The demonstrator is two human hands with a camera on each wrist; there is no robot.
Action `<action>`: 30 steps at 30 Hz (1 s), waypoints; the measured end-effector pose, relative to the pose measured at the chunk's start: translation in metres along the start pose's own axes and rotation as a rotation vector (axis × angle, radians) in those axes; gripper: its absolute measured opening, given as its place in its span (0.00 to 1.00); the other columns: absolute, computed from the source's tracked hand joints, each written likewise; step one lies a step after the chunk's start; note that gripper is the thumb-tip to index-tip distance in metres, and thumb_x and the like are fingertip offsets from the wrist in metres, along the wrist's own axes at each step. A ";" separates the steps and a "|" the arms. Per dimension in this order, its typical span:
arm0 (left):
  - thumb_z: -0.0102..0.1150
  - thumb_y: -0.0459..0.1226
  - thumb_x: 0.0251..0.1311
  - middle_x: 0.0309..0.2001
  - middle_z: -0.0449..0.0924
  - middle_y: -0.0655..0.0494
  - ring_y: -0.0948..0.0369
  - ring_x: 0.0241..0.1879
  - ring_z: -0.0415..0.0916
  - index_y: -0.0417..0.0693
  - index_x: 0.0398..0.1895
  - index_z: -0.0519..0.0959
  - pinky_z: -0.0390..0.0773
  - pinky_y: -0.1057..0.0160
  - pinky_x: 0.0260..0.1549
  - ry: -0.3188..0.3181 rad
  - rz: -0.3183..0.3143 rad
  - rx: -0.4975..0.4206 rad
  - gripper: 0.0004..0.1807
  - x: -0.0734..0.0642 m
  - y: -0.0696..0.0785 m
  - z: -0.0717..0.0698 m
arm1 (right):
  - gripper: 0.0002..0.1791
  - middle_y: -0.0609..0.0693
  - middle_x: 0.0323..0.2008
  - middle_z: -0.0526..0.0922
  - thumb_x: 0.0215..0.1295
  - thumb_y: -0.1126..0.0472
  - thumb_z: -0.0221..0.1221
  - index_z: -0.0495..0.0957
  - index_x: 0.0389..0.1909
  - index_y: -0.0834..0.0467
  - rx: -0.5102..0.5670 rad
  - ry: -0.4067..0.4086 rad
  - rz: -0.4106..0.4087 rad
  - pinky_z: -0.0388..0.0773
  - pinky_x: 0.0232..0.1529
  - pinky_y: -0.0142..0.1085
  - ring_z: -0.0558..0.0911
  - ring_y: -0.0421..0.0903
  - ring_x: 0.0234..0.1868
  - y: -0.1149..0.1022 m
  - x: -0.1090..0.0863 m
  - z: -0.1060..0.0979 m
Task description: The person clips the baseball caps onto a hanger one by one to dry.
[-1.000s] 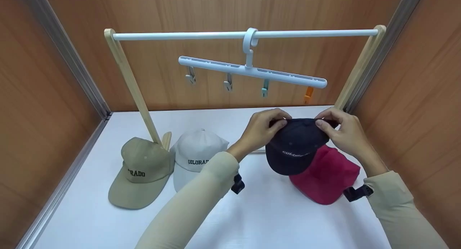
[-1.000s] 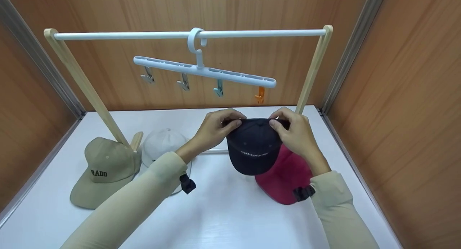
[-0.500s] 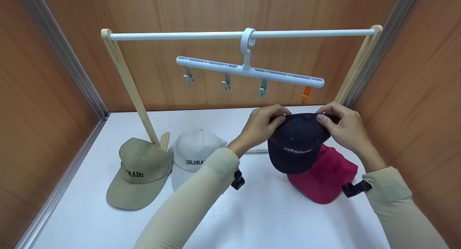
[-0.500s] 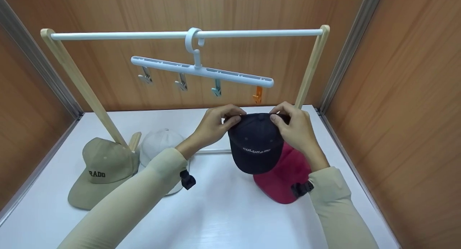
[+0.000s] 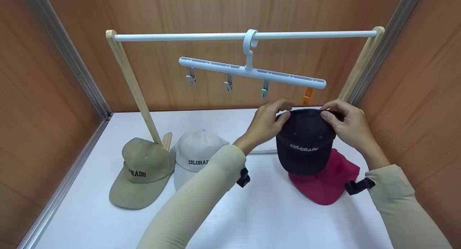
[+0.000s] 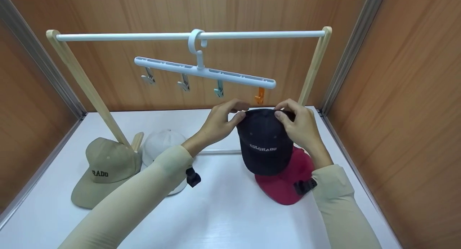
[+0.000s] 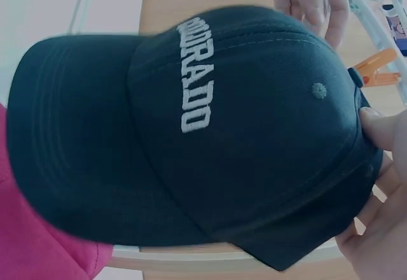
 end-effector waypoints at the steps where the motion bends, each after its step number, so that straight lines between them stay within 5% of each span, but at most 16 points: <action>1: 0.57 0.38 0.80 0.60 0.85 0.58 0.64 0.63 0.79 0.51 0.67 0.79 0.75 0.68 0.64 0.001 0.000 -0.007 0.17 0.001 0.001 0.001 | 0.06 0.54 0.38 0.87 0.74 0.65 0.66 0.86 0.48 0.59 -0.001 0.000 0.000 0.70 0.42 0.26 0.77 0.38 0.38 0.002 0.000 0.000; 6: 0.57 0.42 0.80 0.65 0.82 0.56 0.62 0.66 0.78 0.51 0.73 0.74 0.74 0.65 0.67 -0.008 -0.012 -0.099 0.22 0.008 0.011 0.005 | 0.06 0.56 0.39 0.86 0.74 0.67 0.65 0.85 0.49 0.61 -0.020 -0.007 -0.006 0.70 0.42 0.23 0.77 0.37 0.39 0.008 0.001 0.000; 16: 0.58 0.55 0.77 0.72 0.76 0.60 0.60 0.67 0.77 0.55 0.80 0.69 0.77 0.58 0.66 -0.052 -0.206 -0.339 0.33 0.023 0.022 0.011 | 0.08 0.59 0.40 0.87 0.73 0.70 0.64 0.85 0.50 0.65 -0.021 0.034 -0.039 0.71 0.41 0.22 0.77 0.36 0.38 0.006 0.002 0.003; 25: 0.58 0.48 0.79 0.63 0.84 0.58 0.68 0.60 0.80 0.49 0.72 0.76 0.76 0.69 0.62 -0.004 -0.149 -0.447 0.25 0.029 0.033 0.007 | 0.07 0.56 0.40 0.87 0.72 0.71 0.65 0.86 0.48 0.64 -0.002 0.055 -0.070 0.72 0.41 0.22 0.78 0.35 0.38 0.002 0.004 0.005; 30: 0.60 0.48 0.77 0.57 0.86 0.61 0.69 0.56 0.81 0.50 0.68 0.80 0.77 0.71 0.58 0.015 -0.177 -0.514 0.22 0.028 0.032 0.007 | 0.08 0.59 0.40 0.87 0.70 0.74 0.65 0.86 0.47 0.65 0.030 0.062 -0.099 0.73 0.43 0.21 0.80 0.33 0.39 -0.001 0.004 0.006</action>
Point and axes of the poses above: each hand's wrist, its own x-axis towards the middle knuckle, its own z-axis out of the palm, y = z × x, the point moved 7 cm from there along x, towards the middle knuckle
